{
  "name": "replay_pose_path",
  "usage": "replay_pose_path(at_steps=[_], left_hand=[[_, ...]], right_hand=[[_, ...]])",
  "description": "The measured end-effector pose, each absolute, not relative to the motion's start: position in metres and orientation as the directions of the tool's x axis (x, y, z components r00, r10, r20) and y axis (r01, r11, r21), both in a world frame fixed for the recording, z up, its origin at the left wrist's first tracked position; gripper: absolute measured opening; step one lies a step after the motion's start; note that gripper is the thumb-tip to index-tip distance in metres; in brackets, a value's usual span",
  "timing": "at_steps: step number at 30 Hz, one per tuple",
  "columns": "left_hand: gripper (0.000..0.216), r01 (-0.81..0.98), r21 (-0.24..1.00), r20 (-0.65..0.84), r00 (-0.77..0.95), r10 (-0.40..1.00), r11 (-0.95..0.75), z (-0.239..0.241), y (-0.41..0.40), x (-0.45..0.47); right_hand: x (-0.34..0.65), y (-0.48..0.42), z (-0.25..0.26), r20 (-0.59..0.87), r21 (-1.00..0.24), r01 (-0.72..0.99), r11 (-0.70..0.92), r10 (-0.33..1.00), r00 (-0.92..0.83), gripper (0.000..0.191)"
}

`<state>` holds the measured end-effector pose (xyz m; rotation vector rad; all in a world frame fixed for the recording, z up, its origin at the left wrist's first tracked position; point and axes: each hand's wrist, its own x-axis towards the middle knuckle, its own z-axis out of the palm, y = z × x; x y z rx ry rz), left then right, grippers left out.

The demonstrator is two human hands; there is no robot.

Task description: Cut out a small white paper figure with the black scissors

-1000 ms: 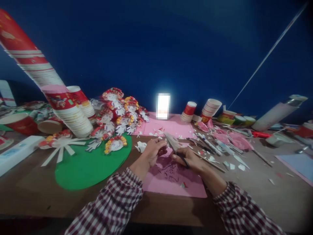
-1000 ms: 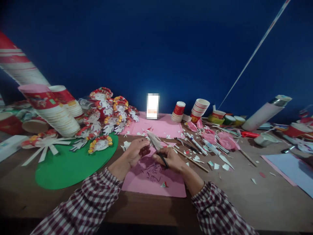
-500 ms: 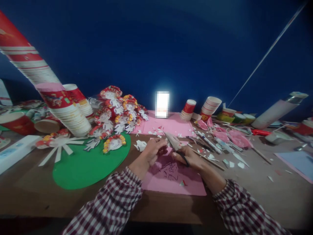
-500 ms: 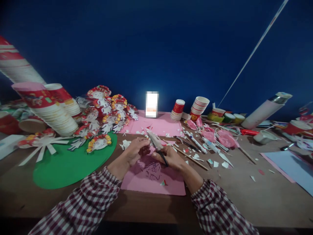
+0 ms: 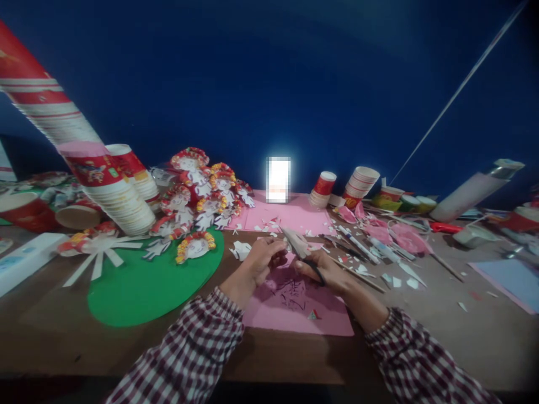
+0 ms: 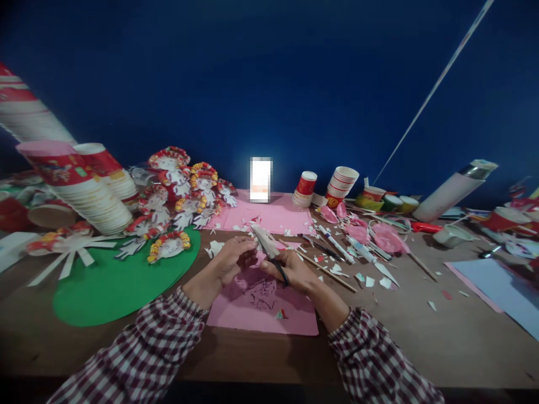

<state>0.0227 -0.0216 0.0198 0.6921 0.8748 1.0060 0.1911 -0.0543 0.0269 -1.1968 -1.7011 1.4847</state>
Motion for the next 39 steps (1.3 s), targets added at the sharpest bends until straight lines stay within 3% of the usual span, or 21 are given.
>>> replay_pose_path(at_steps=[17,39], left_hand=[[0.023,-0.416,0.825,-0.291,0.27,0.918,0.384,0.02,-0.022,0.023],[0.024,-0.372,0.834,-0.292,0.328,0.899,0.407,0.018,-0.022,0.023]], right_hand=[[0.193,-0.054,0.023,-0.083,-0.968,0.248,0.031,0.894,-0.44,0.032],[0.196,-0.052,0.016,-0.091,-0.977,0.212,0.011,0.881,-0.464,0.041]])
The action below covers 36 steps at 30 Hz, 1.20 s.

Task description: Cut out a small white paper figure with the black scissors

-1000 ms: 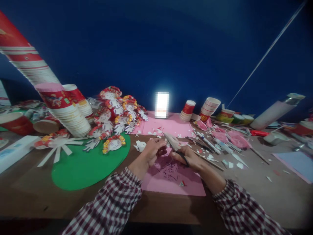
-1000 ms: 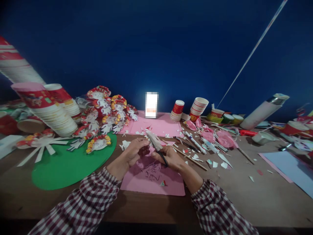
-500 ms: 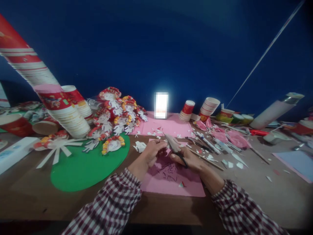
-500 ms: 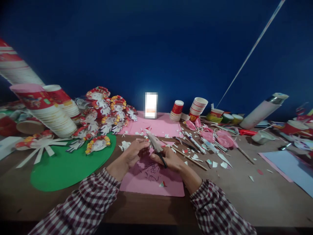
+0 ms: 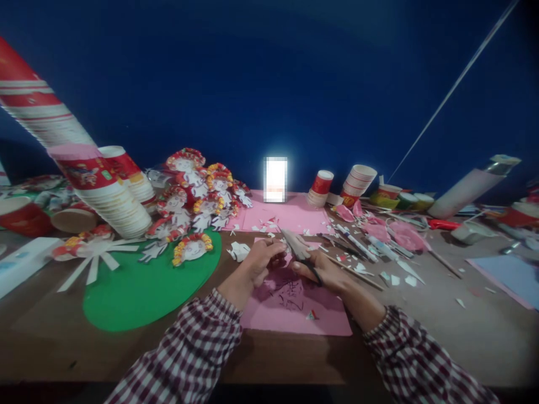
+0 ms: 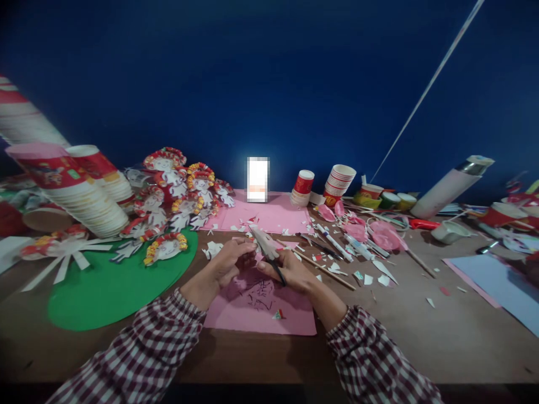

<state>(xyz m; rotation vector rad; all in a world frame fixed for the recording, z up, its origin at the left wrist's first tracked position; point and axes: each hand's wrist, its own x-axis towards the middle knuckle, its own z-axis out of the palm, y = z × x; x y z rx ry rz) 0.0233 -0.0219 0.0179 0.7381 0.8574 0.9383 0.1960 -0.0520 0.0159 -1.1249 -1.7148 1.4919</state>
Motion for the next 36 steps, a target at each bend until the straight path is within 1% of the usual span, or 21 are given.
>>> replay_pose_path(at_steps=[5,9,12,15,17,19,22,24,27,29,32,36], left_hand=[[0.022,-0.385,0.83,-0.297,0.31,0.903,0.404,0.016,-0.022,0.024],[0.02,-0.414,0.823,-0.286,0.291,0.913,0.39,0.019,-0.023,0.025],[0.02,-0.481,0.803,-0.257,0.256,0.932,0.353,0.022,-0.022,0.021],[0.02,-0.574,0.765,-0.227,0.184,0.956,0.292,0.024,-0.016,0.013],[0.02,-0.64,0.731,-0.208,0.121,0.971,0.236,0.025,-0.012,0.007],[0.02,-0.689,0.698,-0.2,0.076,0.977,0.196,0.025,-0.008,0.003],[0.02,-0.726,0.66,-0.227,0.052,0.972,0.193,0.024,-0.006,0.003],[0.021,-0.716,0.662,-0.249,0.067,0.966,0.221,0.022,-0.009,0.008],[0.023,-0.641,0.712,-0.263,0.137,0.955,0.288,0.019,-0.017,0.018],[0.024,-0.582,0.744,-0.268,0.189,0.945,0.327,0.017,-0.022,0.024],[0.025,-0.531,0.758,-0.291,0.243,0.925,0.378,0.014,-0.026,0.032],[0.027,-0.534,0.75,-0.299,0.251,0.92,0.39,0.012,-0.028,0.038]], right_hand=[[0.194,-0.055,0.024,-0.091,-0.977,0.213,0.01,0.885,-0.457,0.038],[0.192,-0.054,0.026,-0.068,-0.973,0.226,0.051,0.87,-0.488,0.032],[0.194,-0.053,0.022,-0.068,-0.98,0.193,0.043,0.845,-0.531,0.037],[0.197,-0.052,0.019,-0.109,-0.984,0.178,-0.009,0.82,-0.562,0.045],[0.198,-0.052,0.017,-0.135,-0.983,0.177,-0.038,0.806,-0.577,0.044],[0.197,-0.052,0.015,-0.133,-0.987,0.149,-0.059,0.824,-0.551,0.042],[0.192,-0.048,0.01,-0.079,-0.996,0.004,-0.084,0.916,-0.393,0.041],[0.188,-0.046,0.008,-0.083,-0.987,-0.105,-0.118,0.954,-0.288,0.044],[0.181,-0.045,0.008,-0.093,-0.951,-0.27,-0.149,0.973,-0.21,0.046],[0.178,-0.046,0.01,-0.07,-0.91,-0.394,-0.131,0.984,-0.164,0.043],[0.176,-0.048,0.014,-0.052,-0.882,-0.458,-0.115,0.987,-0.149,0.038],[0.178,-0.047,0.013,-0.08,-0.87,-0.479,-0.121,0.991,-0.104,0.04]])
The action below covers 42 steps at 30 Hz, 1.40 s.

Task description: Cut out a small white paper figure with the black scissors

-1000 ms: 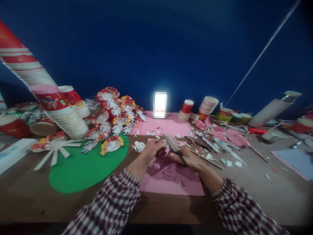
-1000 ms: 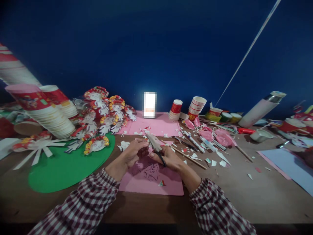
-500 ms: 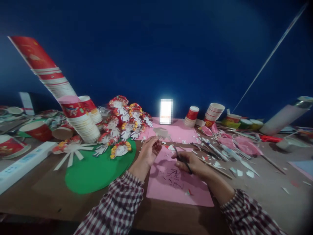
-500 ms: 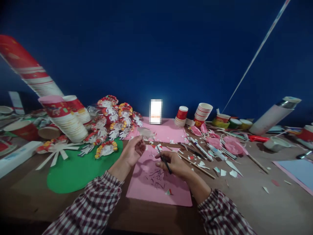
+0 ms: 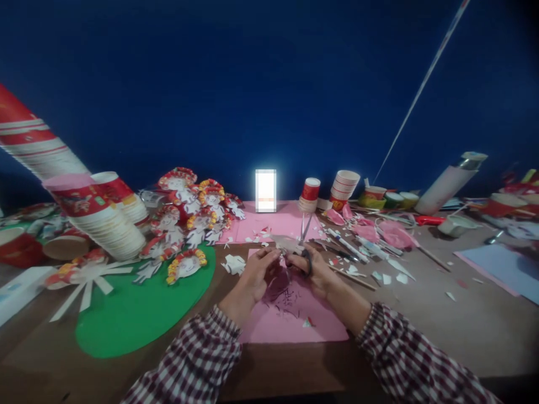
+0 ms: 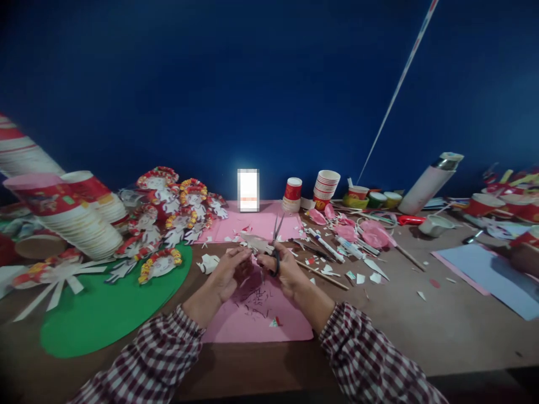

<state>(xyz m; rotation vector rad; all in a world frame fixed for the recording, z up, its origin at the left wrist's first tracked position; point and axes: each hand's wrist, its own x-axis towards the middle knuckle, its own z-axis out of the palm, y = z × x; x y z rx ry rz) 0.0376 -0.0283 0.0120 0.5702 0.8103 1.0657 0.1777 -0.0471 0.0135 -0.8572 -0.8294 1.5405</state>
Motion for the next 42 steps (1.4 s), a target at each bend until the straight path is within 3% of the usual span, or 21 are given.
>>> replay_pose_path(at_steps=[13,21,27,42], left_hand=[[0.035,-0.418,0.829,-0.27,0.285,0.92,0.373,0.0137,-0.0308,0.0393],[0.031,-0.398,0.867,-0.221,0.233,0.947,0.3,0.0173,-0.0277,0.035],[0.029,-0.452,0.839,-0.258,0.161,0.953,0.303,0.0172,-0.0256,0.0342],[0.018,-0.587,0.707,-0.298,0.26,0.918,0.396,0.0114,-0.0231,0.0352]], right_hand=[[0.1807,-0.0431,0.0103,-0.15,-0.857,-0.491,-0.156,0.987,-0.052,0.037],[0.1807,-0.0435,0.0091,-0.12,-0.891,-0.43,-0.144,0.989,-0.082,0.035],[0.1794,-0.0441,0.0091,-0.097,-0.887,-0.448,-0.11,0.994,-0.052,0.04],[0.1792,-0.0436,0.0078,-0.013,-0.87,-0.494,0.008,0.999,0.038,0.054]])
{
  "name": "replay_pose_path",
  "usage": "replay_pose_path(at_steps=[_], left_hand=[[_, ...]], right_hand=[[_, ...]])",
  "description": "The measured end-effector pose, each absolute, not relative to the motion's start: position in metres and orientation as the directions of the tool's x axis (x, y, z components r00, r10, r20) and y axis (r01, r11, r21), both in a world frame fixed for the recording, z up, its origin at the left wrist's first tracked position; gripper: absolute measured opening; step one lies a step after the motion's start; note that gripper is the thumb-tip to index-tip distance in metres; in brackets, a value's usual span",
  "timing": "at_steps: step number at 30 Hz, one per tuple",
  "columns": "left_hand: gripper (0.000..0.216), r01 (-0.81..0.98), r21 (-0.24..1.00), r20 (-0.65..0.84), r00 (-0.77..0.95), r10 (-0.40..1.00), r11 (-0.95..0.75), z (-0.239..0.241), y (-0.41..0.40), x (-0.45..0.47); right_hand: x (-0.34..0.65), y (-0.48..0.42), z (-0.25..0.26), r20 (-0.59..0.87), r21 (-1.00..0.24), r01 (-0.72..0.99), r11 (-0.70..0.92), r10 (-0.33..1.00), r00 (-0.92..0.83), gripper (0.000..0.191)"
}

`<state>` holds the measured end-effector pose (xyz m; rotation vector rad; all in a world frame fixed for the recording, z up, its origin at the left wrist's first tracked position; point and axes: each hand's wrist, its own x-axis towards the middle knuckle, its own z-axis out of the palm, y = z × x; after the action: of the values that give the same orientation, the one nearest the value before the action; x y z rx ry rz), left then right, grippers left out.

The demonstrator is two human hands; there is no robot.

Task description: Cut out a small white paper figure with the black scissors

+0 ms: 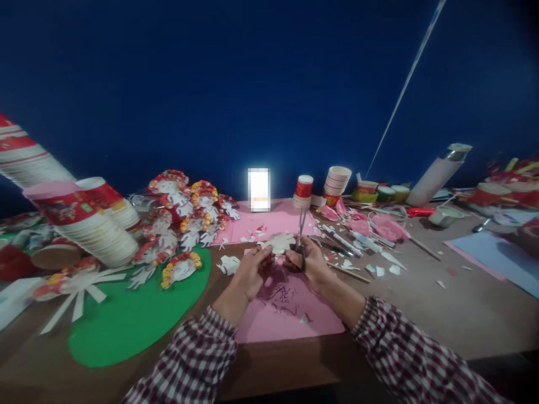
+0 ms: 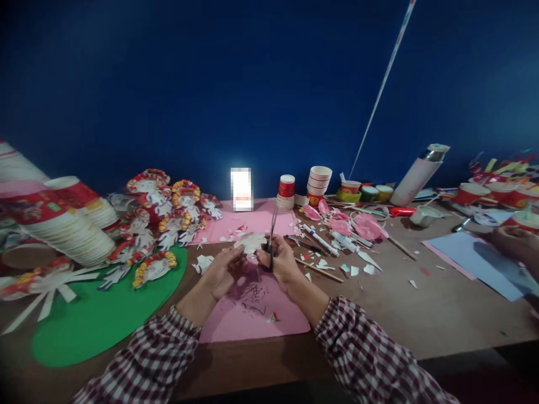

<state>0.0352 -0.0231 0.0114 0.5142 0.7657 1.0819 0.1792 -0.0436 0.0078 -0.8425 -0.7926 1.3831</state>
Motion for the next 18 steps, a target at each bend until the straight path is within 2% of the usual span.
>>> replay_pose_path(at_steps=[4,9,18], left_hand=[[0.016,-0.607,0.691,-0.292,0.263,0.92,0.393,0.0123,-0.0232,0.0352],[0.019,-0.591,0.707,-0.288,0.263,0.921,0.389,0.0158,-0.0255,0.0352],[0.034,-0.479,0.82,-0.241,0.204,0.949,0.312,0.0183,-0.0301,0.0386]], right_hand=[[0.1789,-0.0446,0.0085,-0.009,-0.868,-0.496,0.013,0.999,0.042,0.055],[0.178,-0.0434,0.0086,-0.031,-0.883,-0.47,-0.01,0.999,0.038,0.046],[0.1764,-0.0449,0.0102,-0.048,-0.866,-0.495,-0.067,0.998,-0.051,0.038]])
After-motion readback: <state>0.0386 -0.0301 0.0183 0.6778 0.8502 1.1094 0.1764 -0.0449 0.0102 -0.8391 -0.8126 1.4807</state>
